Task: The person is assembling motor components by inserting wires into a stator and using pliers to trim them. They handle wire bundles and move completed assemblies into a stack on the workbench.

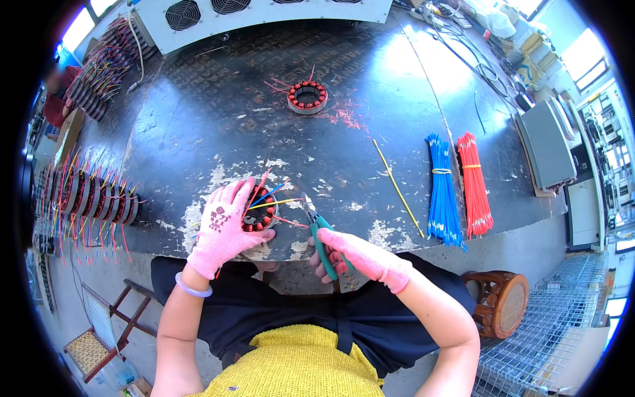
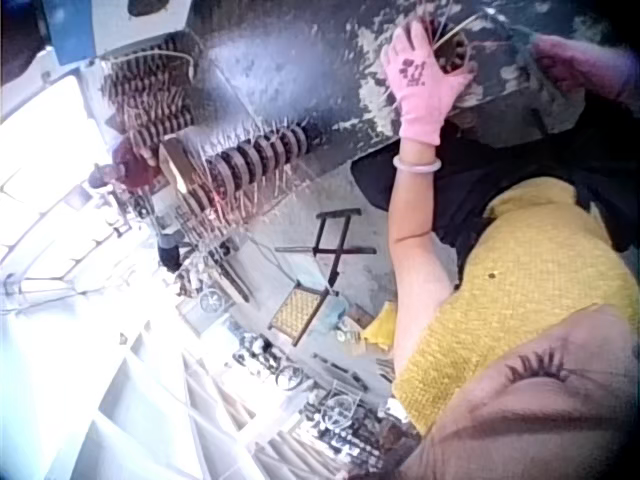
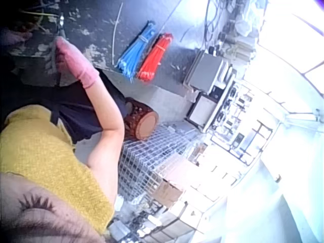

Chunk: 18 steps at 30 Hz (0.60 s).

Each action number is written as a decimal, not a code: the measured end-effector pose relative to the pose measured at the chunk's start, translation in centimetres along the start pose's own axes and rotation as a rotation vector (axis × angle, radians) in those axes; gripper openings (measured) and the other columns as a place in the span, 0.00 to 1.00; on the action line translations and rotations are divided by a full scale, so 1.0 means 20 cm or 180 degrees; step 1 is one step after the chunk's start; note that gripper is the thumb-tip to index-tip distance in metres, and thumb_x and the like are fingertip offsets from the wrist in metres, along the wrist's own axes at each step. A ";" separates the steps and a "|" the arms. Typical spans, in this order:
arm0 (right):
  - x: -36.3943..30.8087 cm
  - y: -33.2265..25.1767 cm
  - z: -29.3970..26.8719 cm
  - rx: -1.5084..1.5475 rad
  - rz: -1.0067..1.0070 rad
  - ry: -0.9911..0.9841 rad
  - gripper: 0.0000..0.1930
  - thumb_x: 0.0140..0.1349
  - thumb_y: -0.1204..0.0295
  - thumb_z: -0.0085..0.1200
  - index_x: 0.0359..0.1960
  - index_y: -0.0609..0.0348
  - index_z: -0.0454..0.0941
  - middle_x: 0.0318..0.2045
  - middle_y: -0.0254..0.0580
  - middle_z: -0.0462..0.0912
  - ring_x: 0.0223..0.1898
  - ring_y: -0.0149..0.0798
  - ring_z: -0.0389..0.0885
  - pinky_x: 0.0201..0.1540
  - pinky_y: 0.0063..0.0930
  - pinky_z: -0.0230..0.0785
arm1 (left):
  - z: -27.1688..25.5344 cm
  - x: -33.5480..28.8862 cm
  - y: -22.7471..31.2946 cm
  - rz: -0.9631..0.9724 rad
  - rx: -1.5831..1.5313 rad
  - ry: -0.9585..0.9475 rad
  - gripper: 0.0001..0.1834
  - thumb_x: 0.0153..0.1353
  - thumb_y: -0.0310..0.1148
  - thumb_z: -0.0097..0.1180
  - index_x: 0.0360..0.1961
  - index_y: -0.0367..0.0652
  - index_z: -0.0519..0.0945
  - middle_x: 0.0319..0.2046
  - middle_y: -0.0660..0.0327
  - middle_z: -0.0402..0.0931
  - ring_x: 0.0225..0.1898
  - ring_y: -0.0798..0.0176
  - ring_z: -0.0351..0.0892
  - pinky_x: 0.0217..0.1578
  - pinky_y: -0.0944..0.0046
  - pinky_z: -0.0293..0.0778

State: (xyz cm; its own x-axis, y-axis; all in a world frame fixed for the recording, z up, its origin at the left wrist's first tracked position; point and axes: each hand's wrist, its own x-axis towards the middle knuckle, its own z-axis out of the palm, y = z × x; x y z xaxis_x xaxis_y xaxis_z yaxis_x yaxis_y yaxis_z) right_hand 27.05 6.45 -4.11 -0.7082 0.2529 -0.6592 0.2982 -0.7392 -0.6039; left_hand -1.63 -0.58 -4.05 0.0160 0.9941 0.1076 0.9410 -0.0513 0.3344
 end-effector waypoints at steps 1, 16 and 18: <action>0.00 0.00 0.00 -0.0021 0.0017 0.0021 0.33 0.76 0.45 0.44 0.65 0.64 0.68 0.45 0.46 0.82 0.40 0.41 0.86 0.46 0.36 0.82 | 0.00 0.00 0.00 -0.0011 0.0010 -0.0007 0.56 0.43 0.57 0.77 0.69 0.39 0.68 0.63 0.49 0.69 0.65 0.42 0.68 0.68 0.45 0.62; -0.06 -0.01 -0.01 0.0170 -0.0239 0.0156 0.34 0.76 0.45 0.43 0.66 0.65 0.68 0.46 0.48 0.83 0.44 0.44 0.86 0.47 0.39 0.82 | 0.03 0.00 0.07 -0.0635 0.0322 0.0178 0.57 0.43 0.63 0.74 0.67 0.36 0.69 0.57 0.49 0.72 0.60 0.46 0.72 0.64 0.48 0.65; -0.09 0.00 -0.03 0.0049 -0.0095 -0.0086 0.36 0.75 0.43 0.44 0.67 0.65 0.66 0.50 0.50 0.81 0.49 0.45 0.84 0.50 0.41 0.81 | 0.03 0.01 0.11 -0.0926 0.0330 0.0237 0.58 0.42 0.62 0.76 0.67 0.34 0.69 0.58 0.47 0.73 0.60 0.44 0.72 0.65 0.48 0.65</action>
State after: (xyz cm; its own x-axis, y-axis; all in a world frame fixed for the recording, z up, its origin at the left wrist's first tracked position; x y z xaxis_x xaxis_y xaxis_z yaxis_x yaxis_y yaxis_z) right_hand 28.57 6.39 -3.16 -0.7337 0.2582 -0.6285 0.2669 -0.7411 -0.6160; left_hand 0.56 -0.37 -3.85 -0.2802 0.9556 0.0910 0.9320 0.2481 0.2644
